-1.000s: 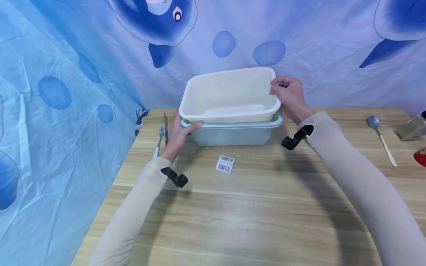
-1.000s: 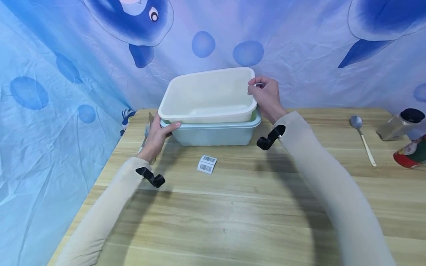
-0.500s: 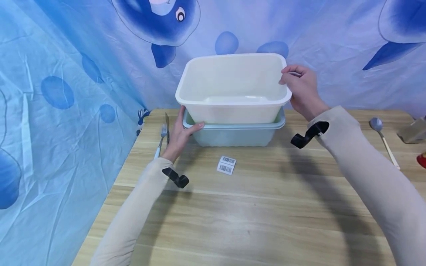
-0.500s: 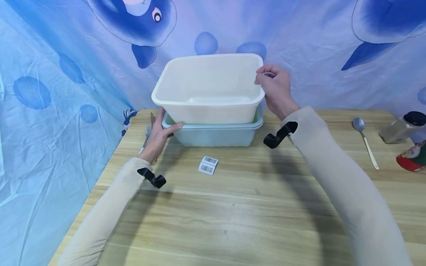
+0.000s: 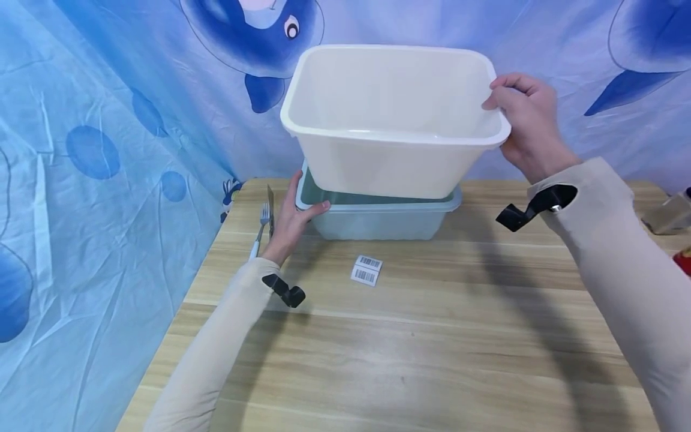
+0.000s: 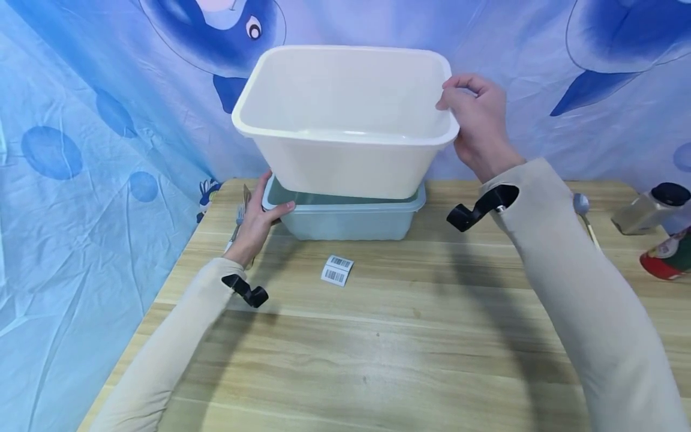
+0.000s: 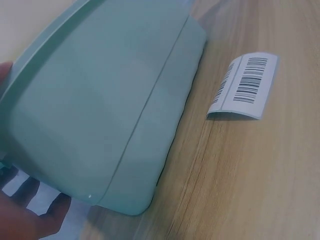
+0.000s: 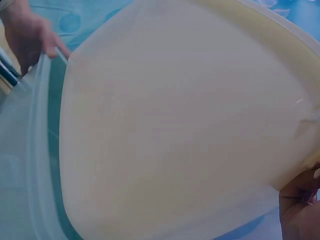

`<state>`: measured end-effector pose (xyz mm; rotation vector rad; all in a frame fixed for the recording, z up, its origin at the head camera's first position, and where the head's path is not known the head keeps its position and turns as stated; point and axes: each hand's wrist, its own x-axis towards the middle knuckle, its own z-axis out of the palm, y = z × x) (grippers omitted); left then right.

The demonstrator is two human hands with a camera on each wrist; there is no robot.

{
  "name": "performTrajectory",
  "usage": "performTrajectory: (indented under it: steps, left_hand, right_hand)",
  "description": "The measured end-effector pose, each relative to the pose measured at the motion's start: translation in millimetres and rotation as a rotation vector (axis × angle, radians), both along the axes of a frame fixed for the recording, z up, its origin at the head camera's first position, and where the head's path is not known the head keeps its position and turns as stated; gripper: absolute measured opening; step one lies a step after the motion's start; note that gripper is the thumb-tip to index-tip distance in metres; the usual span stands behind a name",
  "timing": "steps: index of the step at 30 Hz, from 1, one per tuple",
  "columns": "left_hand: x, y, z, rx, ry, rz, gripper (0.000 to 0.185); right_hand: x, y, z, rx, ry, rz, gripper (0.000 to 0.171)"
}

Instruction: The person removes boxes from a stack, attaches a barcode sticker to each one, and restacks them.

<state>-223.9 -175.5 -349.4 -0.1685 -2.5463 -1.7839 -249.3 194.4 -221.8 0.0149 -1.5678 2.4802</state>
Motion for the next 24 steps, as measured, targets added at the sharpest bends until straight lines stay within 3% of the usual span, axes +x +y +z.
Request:
performTrajectory:
  steps: [6, 14, 24]
  left_hand:
    - [-0.1, -1.6, -4.1, -0.035, 0.002, 0.028, 0.092]
    - [-0.5, -1.3, -3.9, -0.013, -0.004, 0.028, 0.091]
    - [1.3, -1.5, -3.5, 0.051, 0.004, 0.004, 0.091]
  right_hand:
    - [6.0, 18.2, 6.3, -0.071, 0.052, -0.008, 0.017]
    - [14.4, 60.8, 7.3, -0.160, 0.066, -0.060, 0.021]
    - [26.5, 127.3, -7.7, -0.133, 0.171, -0.033, 0.021]
